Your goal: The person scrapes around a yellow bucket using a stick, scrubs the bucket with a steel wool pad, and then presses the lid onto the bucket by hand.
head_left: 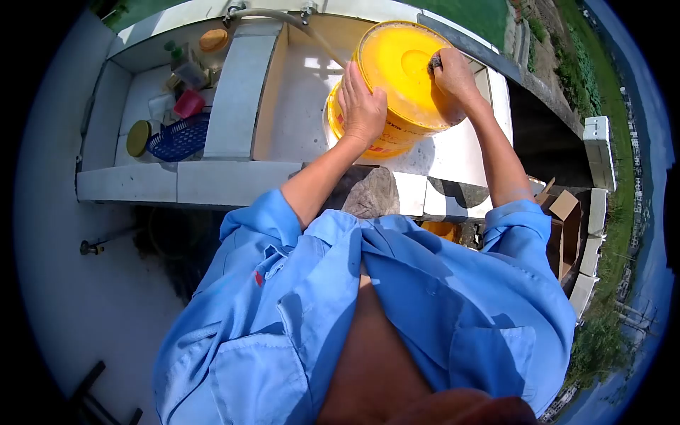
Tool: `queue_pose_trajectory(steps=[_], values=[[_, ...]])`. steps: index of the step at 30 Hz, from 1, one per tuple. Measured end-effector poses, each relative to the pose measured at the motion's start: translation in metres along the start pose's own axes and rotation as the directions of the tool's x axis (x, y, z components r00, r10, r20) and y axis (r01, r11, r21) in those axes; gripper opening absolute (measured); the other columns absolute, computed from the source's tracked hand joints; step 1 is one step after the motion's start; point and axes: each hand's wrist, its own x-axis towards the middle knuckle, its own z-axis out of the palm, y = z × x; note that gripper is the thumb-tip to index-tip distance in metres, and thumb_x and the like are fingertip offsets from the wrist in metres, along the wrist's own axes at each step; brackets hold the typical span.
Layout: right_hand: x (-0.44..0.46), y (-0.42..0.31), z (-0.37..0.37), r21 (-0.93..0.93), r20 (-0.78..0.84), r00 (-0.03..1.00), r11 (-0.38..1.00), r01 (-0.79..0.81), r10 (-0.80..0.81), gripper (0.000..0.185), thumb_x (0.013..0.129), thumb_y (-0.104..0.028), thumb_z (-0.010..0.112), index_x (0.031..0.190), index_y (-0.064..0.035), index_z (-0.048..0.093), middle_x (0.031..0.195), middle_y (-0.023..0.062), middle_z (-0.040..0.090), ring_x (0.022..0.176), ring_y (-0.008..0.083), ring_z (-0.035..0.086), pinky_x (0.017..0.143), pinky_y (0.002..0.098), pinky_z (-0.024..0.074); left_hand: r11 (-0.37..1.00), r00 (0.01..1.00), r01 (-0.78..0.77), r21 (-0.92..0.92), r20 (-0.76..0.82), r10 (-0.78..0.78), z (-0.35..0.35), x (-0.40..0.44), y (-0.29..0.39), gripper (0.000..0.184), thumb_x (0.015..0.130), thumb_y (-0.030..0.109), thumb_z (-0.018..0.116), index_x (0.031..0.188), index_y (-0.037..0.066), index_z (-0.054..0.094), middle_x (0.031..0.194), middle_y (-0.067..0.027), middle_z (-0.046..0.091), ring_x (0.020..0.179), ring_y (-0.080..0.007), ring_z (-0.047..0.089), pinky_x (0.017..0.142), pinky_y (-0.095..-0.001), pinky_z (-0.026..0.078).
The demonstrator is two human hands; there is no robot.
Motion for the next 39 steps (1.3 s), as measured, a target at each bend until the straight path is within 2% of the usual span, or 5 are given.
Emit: queue_pose_trajectory(steps=[6,13,22,26,39], values=[[0.011,-0.034,0.039,0.094,-0.323,0.835,0.863,0.497,-0.445,0.015,0.076,-0.008,0.054,0.090,-0.0040,0.053,0.091,0.0186,0.053,0.089,0.0356,0.050,0.080,0.0439,0.0408,1.000,1.000,-0.018,-0.020,-0.019,0.017,0.000,-0.001,-0.002,0.066,0.081,0.025,0.042,0.133,-0.006,0.015,0.137,-0.0267,0.022,0.129,-0.0386,0.020,0.105,-0.0468,0.012],[0.010,0.036,0.011,-0.149,-0.256,0.965,0.983,-0.104,0.063,0.018,0.082,-0.012,0.052,0.096,-0.0029,0.058,0.099,0.0171,0.057,0.090,0.0331,0.056,0.081,0.0411,0.0449,0.999,0.999,0.024,0.043,0.044,-0.026,-0.009,0.004,-0.002,0.068,0.081,0.025,0.041,0.134,-0.007,0.013,0.136,-0.0266,0.024,0.128,-0.0382,0.022,0.105,-0.0469,0.013],[-0.094,0.149,0.072,0.675,-0.060,0.766,0.591,-0.441,0.640,0.032,0.073,-0.024,0.062,0.095,-0.0018,0.059,0.082,0.0148,0.063,0.078,0.0250,0.061,0.072,0.0332,0.0484,0.997,0.990,-0.045,-0.068,0.129,0.053,-0.022,0.002,0.002,0.065,0.081,0.024,0.044,0.134,-0.006,0.020,0.129,-0.0276,0.033,0.122,-0.0395,0.032,0.103,-0.0430,0.024],[-0.150,0.150,0.117,0.364,0.352,0.912,0.867,-0.339,0.209,0.040,0.072,-0.025,0.064,0.106,-0.0050,0.056,0.103,0.0158,0.059,0.096,0.0251,0.057,0.085,0.0350,0.0440,0.996,0.985,-0.006,-0.091,0.170,0.022,-0.028,0.003,0.000,0.063,0.083,0.024,0.045,0.133,-0.006,0.022,0.128,-0.0255,0.035,0.120,-0.0356,0.035,0.101,-0.0401,0.026],[-0.237,0.291,0.024,-0.217,0.206,0.728,0.756,-0.618,0.654,0.031,0.069,-0.013,0.061,0.096,0.0004,0.054,0.091,0.0206,0.060,0.089,0.0338,0.057,0.079,0.0374,0.0453,0.952,0.955,0.222,-0.211,0.246,-0.169,-0.040,0.002,0.016,0.062,0.085,0.025,0.053,0.133,0.000,0.023,0.121,-0.0140,0.044,0.106,-0.0206,0.047,0.090,-0.0311,0.039]])
